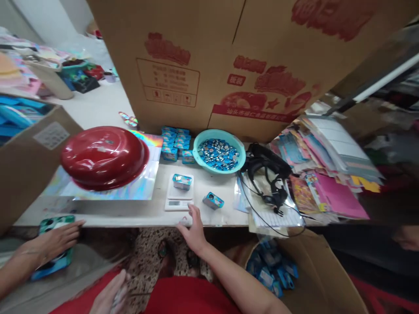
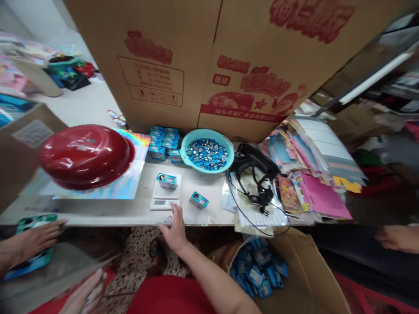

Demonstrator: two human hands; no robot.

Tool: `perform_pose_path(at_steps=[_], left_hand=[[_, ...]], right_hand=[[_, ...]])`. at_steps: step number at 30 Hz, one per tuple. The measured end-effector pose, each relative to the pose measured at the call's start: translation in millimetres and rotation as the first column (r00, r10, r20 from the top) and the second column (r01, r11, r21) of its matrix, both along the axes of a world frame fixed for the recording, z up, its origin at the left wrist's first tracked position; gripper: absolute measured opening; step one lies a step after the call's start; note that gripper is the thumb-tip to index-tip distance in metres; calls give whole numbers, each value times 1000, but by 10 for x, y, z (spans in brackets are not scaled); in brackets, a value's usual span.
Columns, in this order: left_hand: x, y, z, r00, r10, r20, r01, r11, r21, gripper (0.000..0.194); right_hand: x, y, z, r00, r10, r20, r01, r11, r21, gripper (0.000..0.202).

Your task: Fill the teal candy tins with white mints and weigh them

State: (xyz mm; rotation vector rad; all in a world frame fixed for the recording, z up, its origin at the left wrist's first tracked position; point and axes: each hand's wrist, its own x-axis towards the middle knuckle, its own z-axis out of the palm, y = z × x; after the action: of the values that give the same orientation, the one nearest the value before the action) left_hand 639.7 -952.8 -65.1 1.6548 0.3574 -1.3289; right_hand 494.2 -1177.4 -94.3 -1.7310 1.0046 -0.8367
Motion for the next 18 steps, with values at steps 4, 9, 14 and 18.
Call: perform_pose_path(at_steps=[4,9,14,18], left_hand=[[-278,-173,188,944,288,-160,-303,950,-76,48],[-453,-172,264,931,319,-175,-338,937,-91,39],[-597,-84,214,963,258,-79,-265,960,-96,47],[-652,-316,170,995,100,12,-97,984,-152,53]], right_hand=[[-674,528,-160,994,77,-79,-66,989,132,28],[-1189,277,-234,978,-135,-157,160,974,159,27],[-1328,-189,-183,923,-318,-217,341,937,77,48],[-1253,-349,-186,932,-320,-169,331,943,43,60]])
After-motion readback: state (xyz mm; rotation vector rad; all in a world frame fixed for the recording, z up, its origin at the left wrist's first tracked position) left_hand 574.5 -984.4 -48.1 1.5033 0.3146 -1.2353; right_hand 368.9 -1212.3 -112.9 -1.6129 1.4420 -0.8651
